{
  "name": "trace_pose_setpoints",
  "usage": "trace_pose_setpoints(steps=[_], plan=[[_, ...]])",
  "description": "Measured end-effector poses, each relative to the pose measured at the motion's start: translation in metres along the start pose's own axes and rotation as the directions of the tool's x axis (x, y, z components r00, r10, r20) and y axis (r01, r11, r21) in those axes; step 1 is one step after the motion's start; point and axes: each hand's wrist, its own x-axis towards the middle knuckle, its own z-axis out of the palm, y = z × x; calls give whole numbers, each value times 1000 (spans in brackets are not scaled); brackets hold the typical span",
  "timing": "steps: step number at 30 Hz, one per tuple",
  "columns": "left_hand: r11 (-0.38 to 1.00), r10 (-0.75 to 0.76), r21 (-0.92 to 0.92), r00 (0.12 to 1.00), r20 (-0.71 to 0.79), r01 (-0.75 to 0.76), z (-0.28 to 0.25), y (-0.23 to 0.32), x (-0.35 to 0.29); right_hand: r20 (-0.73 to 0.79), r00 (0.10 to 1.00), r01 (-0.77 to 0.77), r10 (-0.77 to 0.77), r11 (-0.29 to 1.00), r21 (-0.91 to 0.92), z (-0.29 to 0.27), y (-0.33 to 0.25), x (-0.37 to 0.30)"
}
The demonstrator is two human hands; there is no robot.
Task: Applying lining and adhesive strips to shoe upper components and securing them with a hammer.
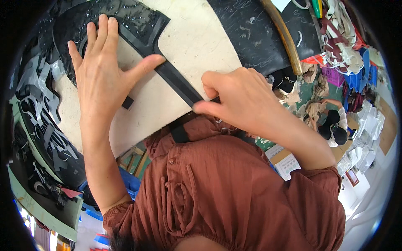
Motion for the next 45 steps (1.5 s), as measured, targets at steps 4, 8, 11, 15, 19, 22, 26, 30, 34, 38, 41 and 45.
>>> trace_pose_setpoints(steps=[4,8,11,15,19,22,26,30,34,38,41,45], plan=[[997,-19,-75,1000,-14,18,0,-1,3,-647,687,242,-330,944,-225,-51,48,36],[995,-36,-91,999,6,36,1,0,3,-741,649,-239,-170,880,-411,-66,79,72],[993,-52,-109,999,2,52,-4,0,2,-739,556,-135,-380,836,-532,-66,101,88],[991,-63,-121,998,25,65,1,0,1,-856,468,113,-221,975,-190,-82,48,47],[988,-80,-129,996,38,84,-4,-2,3,-643,496,378,-584,812,-445,-76,-11,4],[989,-76,-125,997,34,80,-4,0,6,-668,495,389,-556,829,-402,-77,-18,-3],[990,-84,-108,995,44,88,-3,-1,1,-533,455,692,-713,660,-292,-73,-9,16],[990,-84,-112,996,41,88,-1,-1,2,-455,730,497,-510,853,-160,-60,-16,18],[990,-87,-106,996,37,90,-1,1,4,-477,553,488,-684,729,-480,-56,13,65],[988,-88,-123,996,23,90,2,1,2,-604,572,746,-555,657,104,-48,1,41],[989,-73,-125,997,24,75,-7,-1,1,-290,649,619,-703,710,-336,-47,-3,49],[988,-59,-138,997,43,64,-8,-8,-3,-505,524,757,-686,647,-94,-50,-20,45]])
